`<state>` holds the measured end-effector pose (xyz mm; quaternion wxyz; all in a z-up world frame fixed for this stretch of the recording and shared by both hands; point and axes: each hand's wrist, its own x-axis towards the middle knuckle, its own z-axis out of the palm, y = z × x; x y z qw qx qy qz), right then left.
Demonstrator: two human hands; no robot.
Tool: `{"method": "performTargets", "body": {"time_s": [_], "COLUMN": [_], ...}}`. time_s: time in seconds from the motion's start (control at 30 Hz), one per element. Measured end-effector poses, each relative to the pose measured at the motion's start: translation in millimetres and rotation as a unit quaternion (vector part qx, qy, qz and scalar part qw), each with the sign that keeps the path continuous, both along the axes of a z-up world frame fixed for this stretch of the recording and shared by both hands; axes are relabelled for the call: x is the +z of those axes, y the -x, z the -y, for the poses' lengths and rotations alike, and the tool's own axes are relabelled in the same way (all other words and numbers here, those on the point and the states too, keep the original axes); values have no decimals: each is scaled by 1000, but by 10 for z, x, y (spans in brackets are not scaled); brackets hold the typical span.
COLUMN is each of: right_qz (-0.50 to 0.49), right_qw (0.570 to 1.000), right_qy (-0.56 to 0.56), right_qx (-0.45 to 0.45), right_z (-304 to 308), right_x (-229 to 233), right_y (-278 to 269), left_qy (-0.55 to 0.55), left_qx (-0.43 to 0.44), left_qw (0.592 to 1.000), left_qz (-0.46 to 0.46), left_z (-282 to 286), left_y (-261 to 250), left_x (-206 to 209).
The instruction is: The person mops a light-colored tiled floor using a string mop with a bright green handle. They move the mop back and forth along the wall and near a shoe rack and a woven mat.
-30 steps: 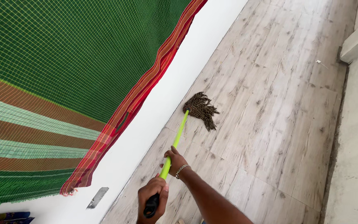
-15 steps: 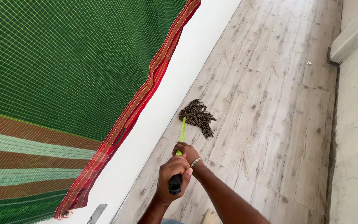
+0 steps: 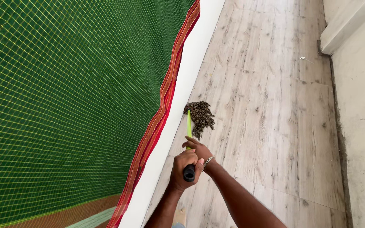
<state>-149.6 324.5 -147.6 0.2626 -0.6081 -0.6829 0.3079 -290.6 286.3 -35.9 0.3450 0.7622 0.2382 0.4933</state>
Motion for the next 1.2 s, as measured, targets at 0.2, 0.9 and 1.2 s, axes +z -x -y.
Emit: {"method": "performTargets", "body": {"time_s": [0.2, 0.9, 1.2], "right_qz": [29, 150, 195], "right_qw": [996, 985, 967], "right_qy": [-79, -31, -53], "right_qx": [-41, 76, 158], "right_z": [-104, -875, -54], "right_x": [607, 382, 587], "right_y": [346, 367, 89], "left_qy": [-5, 79, 104], "left_qx": [5, 169, 209], "left_qw": [1000, 979, 969], "left_qz": [24, 82, 85], "left_z": [-239, -641, 408], "left_y": [185, 166, -145], "left_x": [386, 119, 188]}}
